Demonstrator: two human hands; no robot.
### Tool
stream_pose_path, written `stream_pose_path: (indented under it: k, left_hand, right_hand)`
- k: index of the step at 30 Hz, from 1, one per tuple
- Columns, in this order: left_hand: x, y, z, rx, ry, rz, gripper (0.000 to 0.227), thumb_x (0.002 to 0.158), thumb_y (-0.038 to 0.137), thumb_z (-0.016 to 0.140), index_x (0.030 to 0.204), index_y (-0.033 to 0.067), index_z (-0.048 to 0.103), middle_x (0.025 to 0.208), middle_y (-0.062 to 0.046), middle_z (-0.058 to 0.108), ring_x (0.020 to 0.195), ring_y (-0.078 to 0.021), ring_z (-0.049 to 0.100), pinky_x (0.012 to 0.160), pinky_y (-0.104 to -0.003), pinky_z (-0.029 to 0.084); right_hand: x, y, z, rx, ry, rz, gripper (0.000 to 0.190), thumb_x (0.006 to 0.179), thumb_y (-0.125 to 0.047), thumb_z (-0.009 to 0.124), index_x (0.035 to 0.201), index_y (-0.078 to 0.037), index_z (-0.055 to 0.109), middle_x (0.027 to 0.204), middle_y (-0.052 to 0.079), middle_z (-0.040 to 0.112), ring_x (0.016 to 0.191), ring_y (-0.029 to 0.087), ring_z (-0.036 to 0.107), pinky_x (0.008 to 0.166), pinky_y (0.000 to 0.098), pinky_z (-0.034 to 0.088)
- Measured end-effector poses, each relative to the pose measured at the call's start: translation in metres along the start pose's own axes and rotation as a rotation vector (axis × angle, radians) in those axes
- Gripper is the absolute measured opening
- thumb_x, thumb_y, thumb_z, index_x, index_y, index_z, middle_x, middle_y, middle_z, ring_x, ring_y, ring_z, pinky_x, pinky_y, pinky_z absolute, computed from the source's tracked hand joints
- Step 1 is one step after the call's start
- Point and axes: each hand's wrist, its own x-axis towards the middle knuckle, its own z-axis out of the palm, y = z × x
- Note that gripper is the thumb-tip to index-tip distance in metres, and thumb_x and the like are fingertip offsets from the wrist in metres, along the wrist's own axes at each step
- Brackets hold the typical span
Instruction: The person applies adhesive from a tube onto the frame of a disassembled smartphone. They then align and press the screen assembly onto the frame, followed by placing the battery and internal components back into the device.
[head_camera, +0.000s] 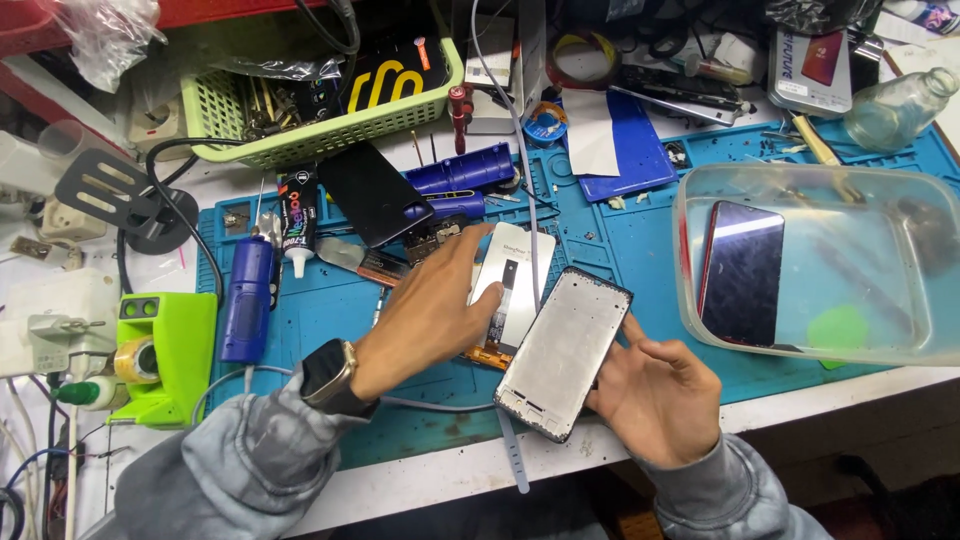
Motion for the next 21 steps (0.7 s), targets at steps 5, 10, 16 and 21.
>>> stream_pose_path:
  k: [5, 10, 16, 21]
  left_hand:
    - [0.018, -0.007, 0.003, -0.056, -0.004, -0.061, 0.07, 0.095, 0.027, 0.061, 0.156, 0.0122, 0.03, 0.134, -0.013, 0.058, 0.12, -0.0286, 0.059, 0.097, -0.045, 0.05]
    - [0.029, -0.009, 0.004, -0.112, -0.032, -0.133, 0.043, 0.093, 0.031, 0.069, 0.13, 0.014, 0.054, 0.099, 0.002, 0.062, 0.093, -0.018, 0.057, 0.08, -0.038, 0.045]
    - [0.012, -0.015, -0.006, -0.247, -0.048, -0.12, 0.017, 0.104, 0.03, 0.055, 0.103, 0.0134, 0.053, 0.07, 0.001, 0.055, 0.063, -0.0147, 0.047, 0.059, -0.035, 0.037]
    - [-0.001, -0.037, -0.017, -0.753, 0.143, -0.239, 0.019, 0.098, 0.026, 0.06, 0.108, 0.0109, 0.057, 0.095, -0.013, 0.082, 0.072, -0.0204, 0.075, 0.058, -0.032, 0.056]
  right_hand:
    - [0.0, 0.003, -0.001, -0.032, -0.025, -0.002, 0.055, 0.096, -0.02, 0.058, 0.148, -0.011, 0.041, 0.148, 0.016, 0.051, 0.134, 0.035, 0.05, 0.101, 0.0572, 0.047]
    - [0.0, 0.001, -0.005, -0.031, -0.028, 0.006, 0.055, 0.096, -0.021, 0.057, 0.148, -0.011, 0.041, 0.147, 0.016, 0.051, 0.131, 0.035, 0.052, 0.097, 0.0558, 0.05]
    - [0.0, 0.003, -0.005, 0.172, -0.062, -0.037, 0.061, 0.1, -0.018, 0.062, 0.154, -0.009, 0.034, 0.151, 0.02, 0.046, 0.136, 0.038, 0.049, 0.11, 0.0497, 0.044]
    - [0.007, 0.005, -0.004, 0.295, -0.074, -0.001, 0.074, 0.103, -0.037, 0.044, 0.164, -0.011, 0.011, 0.164, 0.033, 0.009, 0.133, 0.045, 0.05, 0.106, 0.0571, 0.048]
